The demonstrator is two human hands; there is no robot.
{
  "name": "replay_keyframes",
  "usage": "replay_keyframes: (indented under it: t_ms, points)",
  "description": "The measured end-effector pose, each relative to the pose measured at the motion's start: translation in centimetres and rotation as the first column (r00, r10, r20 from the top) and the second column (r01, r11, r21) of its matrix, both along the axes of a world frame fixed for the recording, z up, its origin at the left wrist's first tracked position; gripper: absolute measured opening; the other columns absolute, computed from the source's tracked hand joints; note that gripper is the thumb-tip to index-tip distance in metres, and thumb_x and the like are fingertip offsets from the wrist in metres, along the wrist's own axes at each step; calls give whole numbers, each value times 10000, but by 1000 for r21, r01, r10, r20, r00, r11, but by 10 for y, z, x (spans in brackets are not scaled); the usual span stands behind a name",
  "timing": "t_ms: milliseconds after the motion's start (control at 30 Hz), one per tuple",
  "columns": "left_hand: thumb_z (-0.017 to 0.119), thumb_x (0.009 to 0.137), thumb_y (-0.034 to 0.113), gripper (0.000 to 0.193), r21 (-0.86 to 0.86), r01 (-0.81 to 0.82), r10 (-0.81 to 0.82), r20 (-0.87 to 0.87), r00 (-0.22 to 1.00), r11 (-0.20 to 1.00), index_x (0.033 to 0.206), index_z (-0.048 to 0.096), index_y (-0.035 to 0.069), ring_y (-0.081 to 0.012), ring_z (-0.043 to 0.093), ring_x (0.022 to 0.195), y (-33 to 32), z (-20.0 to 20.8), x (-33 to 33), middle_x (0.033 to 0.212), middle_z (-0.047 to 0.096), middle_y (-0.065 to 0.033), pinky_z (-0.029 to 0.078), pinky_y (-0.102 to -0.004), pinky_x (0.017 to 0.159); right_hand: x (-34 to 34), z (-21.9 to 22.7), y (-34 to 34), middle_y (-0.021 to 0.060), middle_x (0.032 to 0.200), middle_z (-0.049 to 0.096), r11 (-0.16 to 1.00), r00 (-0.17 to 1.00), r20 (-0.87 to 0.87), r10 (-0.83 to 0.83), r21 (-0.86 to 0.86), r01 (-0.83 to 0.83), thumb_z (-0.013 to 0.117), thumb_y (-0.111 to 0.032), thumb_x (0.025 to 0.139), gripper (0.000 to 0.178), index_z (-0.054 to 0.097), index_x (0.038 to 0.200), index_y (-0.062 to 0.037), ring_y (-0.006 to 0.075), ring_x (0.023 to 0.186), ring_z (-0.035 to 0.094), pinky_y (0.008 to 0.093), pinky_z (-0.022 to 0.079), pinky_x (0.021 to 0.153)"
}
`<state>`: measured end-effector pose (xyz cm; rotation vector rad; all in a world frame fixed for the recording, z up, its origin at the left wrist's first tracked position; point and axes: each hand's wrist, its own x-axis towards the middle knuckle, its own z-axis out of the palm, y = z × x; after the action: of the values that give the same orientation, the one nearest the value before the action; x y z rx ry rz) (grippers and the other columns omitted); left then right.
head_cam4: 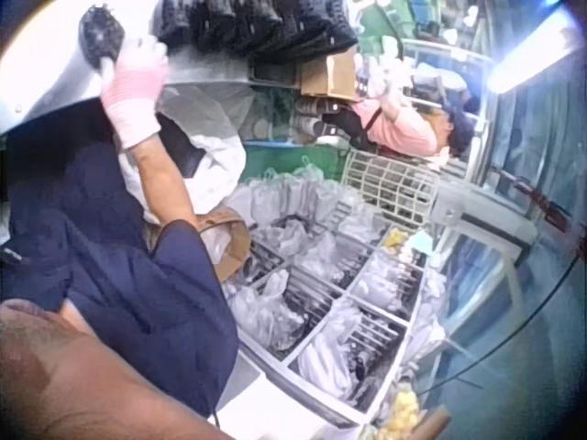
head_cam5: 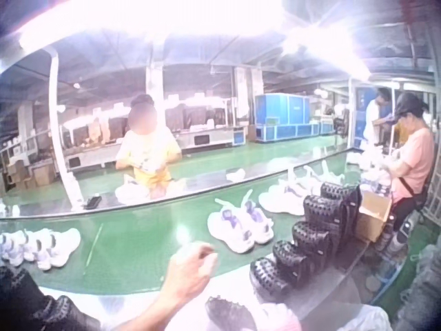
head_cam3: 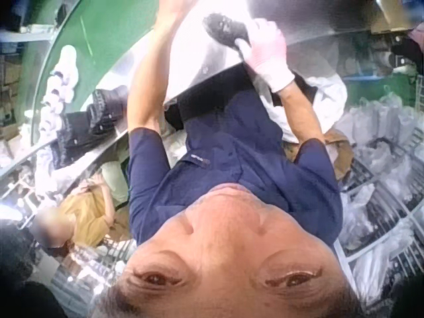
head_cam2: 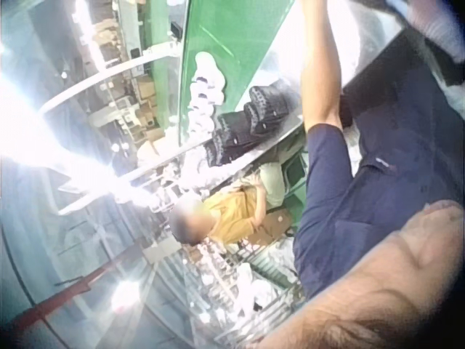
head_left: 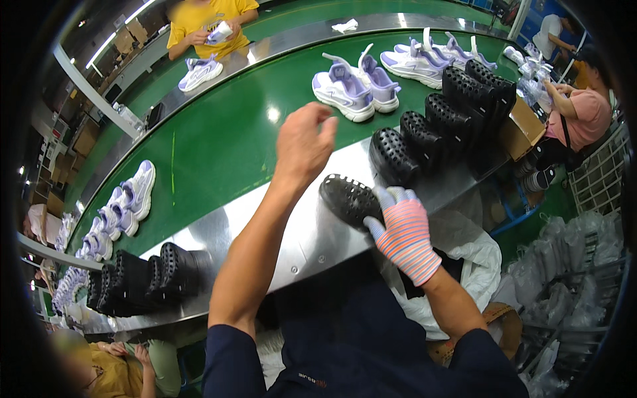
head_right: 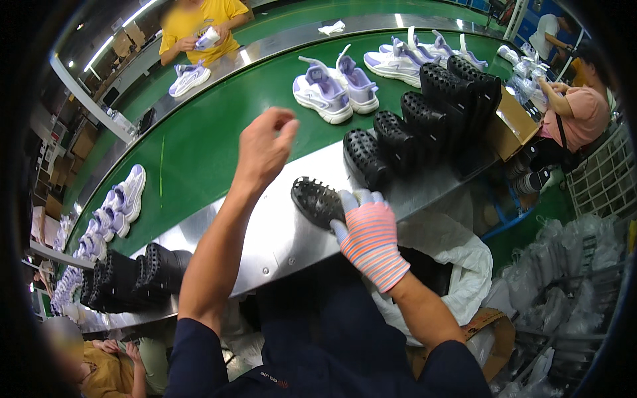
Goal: The person assembles shoes by taking black soles from a bag and inserting them into white and purple shoe uppers on a conveyor belt. The person handles the soles and shoes by hand, aligning the sole inside the shoe before placing the completed unit back onto the belt.
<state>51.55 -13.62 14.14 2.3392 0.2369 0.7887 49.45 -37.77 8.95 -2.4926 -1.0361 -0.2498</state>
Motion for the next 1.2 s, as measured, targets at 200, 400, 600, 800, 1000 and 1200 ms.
replay_keyframes:
  t_ms: [200,400,600,800,1000,1200]
  points:
    - [741,887,342,628,370,231,-49,-440,896,900,1444,570,109,-440,644,1161,-10,-5,140,1195,696,-274,500,-511,1044,-7,-2,9,197,1136,626,987,994,-110,28,159,-10,819,-177,797,554,620,1294,-35,410,1022,583,484,505,892]
    - [788,852,504,833,207,278,-77,-657,750,938,1513,503,84,-406,623,1268,3,-43,236,1378,648,-239,505,-462,1071,-22,16,-26,185,1131,615,969,997,-57,45,244,-30,803,-185,802,592,618,1337,-12,396,993,587,480,493,849]
    - [861,776,549,651,142,160,-29,-654,756,977,1135,757,17,-366,714,1115,5,-43,263,1198,740,-214,572,-442,935,-46,12,-70,191,1119,624,927,973,-224,-63,349,140,897,-184,690,645,638,1254,-8,380,954,612,439,515,842]
    - [854,791,529,560,340,121,83,-529,844,933,1018,777,24,-381,743,876,102,16,188,933,756,-234,557,-463,775,-45,10,-86,178,1085,640,822,869,-488,79,525,220,879,-371,822,652,625,1264,34,298,988,636,383,508,896]
    - [826,832,372,377,350,-63,237,-481,844,935,1029,744,61,-392,731,842,57,48,-31,878,740,-214,564,-482,745,-34,37,-72,101,1112,639,645,680,-636,366,700,307,848,-320,903,618,584,1290,83,170,1026,622,324,510,929]
    - [797,852,300,347,310,-263,390,-490,779,914,1077,685,59,-422,713,806,-11,-21,-187,807,720,-205,551,-525,707,-44,64,-36,102,1175,679,736,442,-732,518,645,206,851,-158,866,569,594,1315,78,139,1048,648,282,528,934]
